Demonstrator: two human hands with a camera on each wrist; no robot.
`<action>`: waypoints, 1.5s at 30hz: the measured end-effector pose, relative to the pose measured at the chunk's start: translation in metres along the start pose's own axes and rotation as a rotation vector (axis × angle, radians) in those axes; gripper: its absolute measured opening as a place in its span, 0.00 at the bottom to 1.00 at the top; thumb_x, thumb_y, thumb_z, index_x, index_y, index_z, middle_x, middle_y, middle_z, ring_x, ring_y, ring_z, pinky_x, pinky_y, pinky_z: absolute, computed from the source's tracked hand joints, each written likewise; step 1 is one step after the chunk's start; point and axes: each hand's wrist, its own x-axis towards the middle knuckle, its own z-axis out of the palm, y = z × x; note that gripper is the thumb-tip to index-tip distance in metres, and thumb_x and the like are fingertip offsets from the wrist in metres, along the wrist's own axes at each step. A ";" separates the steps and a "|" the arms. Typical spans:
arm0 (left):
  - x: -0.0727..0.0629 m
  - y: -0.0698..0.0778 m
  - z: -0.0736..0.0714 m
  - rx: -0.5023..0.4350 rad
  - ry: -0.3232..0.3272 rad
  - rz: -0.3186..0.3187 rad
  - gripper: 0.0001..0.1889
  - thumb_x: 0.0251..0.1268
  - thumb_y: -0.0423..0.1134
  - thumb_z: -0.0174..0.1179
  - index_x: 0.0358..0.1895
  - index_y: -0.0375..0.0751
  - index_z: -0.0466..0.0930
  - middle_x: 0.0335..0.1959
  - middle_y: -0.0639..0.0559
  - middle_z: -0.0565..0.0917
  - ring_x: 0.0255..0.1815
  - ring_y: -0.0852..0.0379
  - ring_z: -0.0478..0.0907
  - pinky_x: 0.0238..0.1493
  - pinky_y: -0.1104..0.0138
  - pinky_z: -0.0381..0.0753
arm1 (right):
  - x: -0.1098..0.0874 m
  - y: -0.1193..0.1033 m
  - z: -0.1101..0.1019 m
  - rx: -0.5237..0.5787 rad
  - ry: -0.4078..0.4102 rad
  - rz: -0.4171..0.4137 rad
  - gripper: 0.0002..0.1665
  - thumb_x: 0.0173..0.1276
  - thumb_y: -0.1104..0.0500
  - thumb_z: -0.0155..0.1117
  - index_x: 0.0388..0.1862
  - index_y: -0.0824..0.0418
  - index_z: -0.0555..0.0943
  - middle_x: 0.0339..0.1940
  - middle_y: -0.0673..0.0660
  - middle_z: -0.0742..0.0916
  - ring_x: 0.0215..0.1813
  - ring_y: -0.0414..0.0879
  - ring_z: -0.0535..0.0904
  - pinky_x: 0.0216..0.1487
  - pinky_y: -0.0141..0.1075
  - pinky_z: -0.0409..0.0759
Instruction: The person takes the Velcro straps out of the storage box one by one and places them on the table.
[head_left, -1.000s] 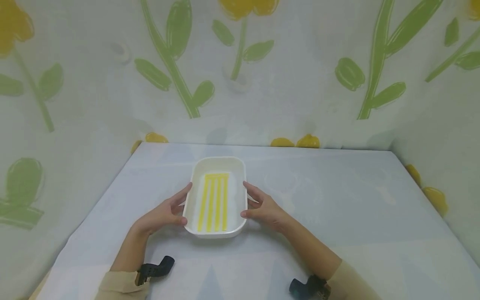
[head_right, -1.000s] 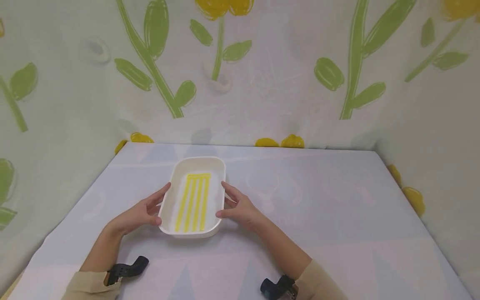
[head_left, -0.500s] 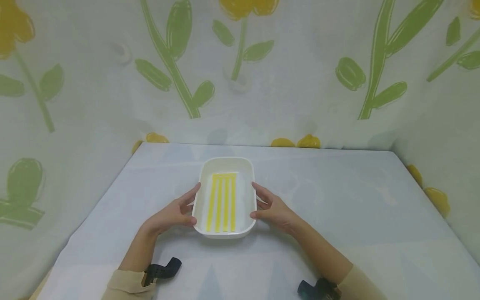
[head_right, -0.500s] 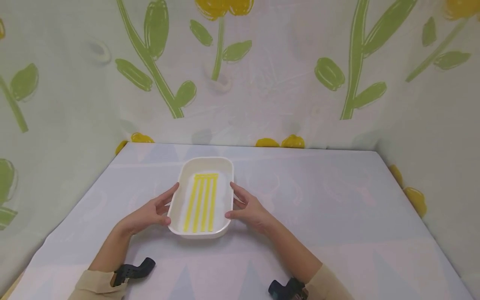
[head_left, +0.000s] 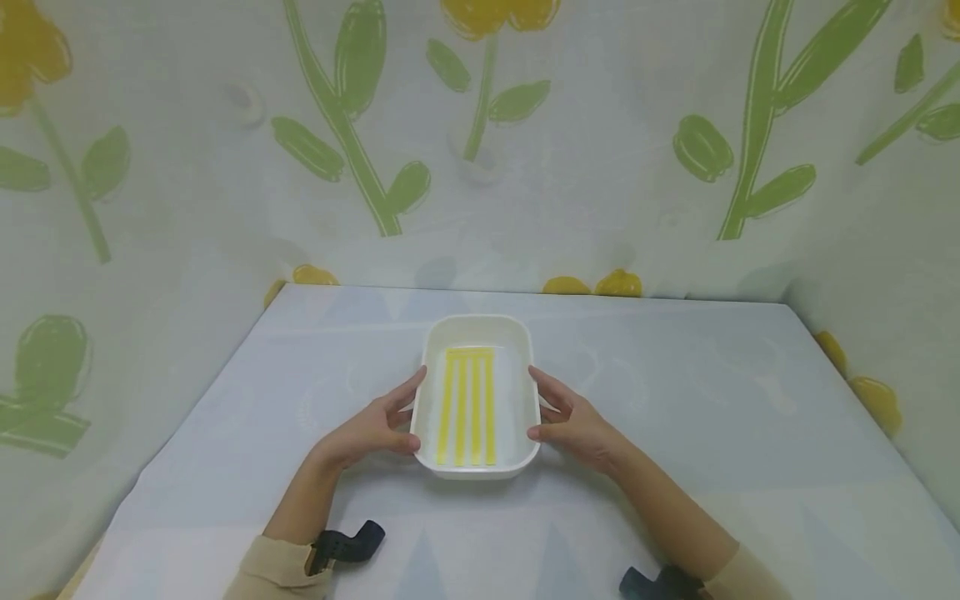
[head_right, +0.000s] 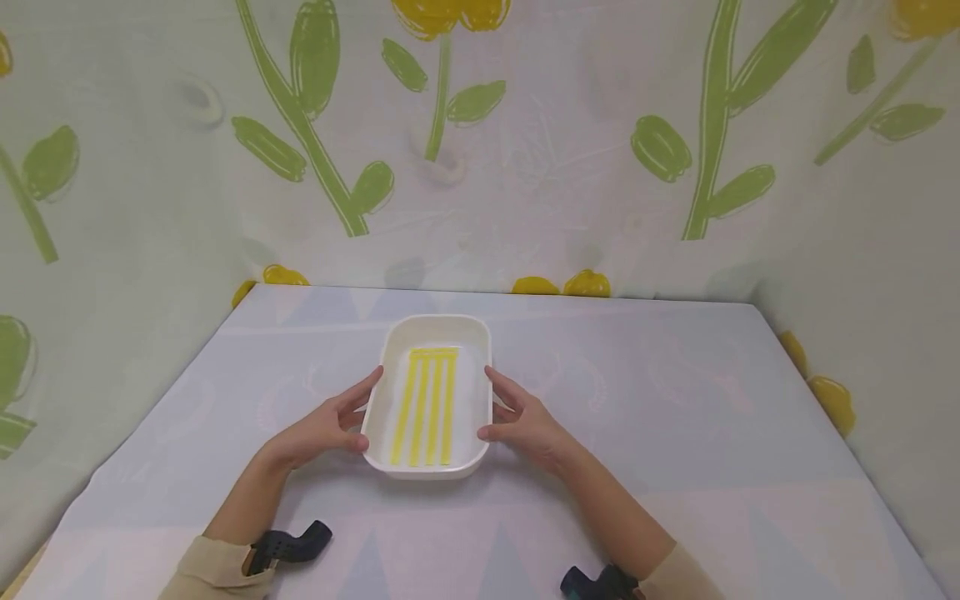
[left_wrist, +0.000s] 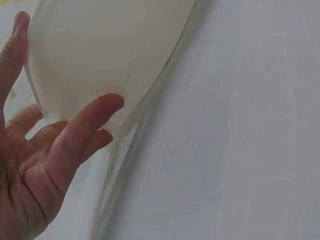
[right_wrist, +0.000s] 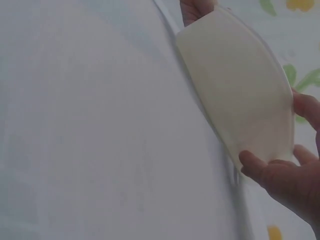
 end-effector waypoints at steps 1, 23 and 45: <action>0.001 0.001 0.002 0.001 -0.001 -0.001 0.56 0.48 0.40 0.73 0.76 0.57 0.41 0.78 0.48 0.44 0.73 0.39 0.55 0.52 0.59 0.79 | -0.001 0.000 -0.002 0.001 -0.002 0.000 0.55 0.55 0.74 0.65 0.77 0.54 0.48 0.78 0.59 0.52 0.75 0.59 0.53 0.65 0.45 0.66; 0.015 0.009 0.031 -0.001 -0.078 0.061 0.55 0.52 0.41 0.71 0.77 0.52 0.38 0.78 0.47 0.43 0.72 0.38 0.56 0.64 0.55 0.68 | -0.031 0.005 -0.028 -0.036 0.013 0.031 0.56 0.59 0.69 0.66 0.78 0.52 0.45 0.78 0.60 0.50 0.75 0.60 0.51 0.63 0.41 0.70; 0.021 0.009 0.060 -0.022 -0.106 0.143 0.57 0.48 0.52 0.72 0.76 0.52 0.40 0.77 0.47 0.46 0.73 0.40 0.56 0.66 0.53 0.65 | -0.060 0.007 -0.048 -0.135 0.076 0.095 0.55 0.59 0.64 0.68 0.77 0.44 0.47 0.77 0.63 0.52 0.74 0.64 0.53 0.60 0.45 0.73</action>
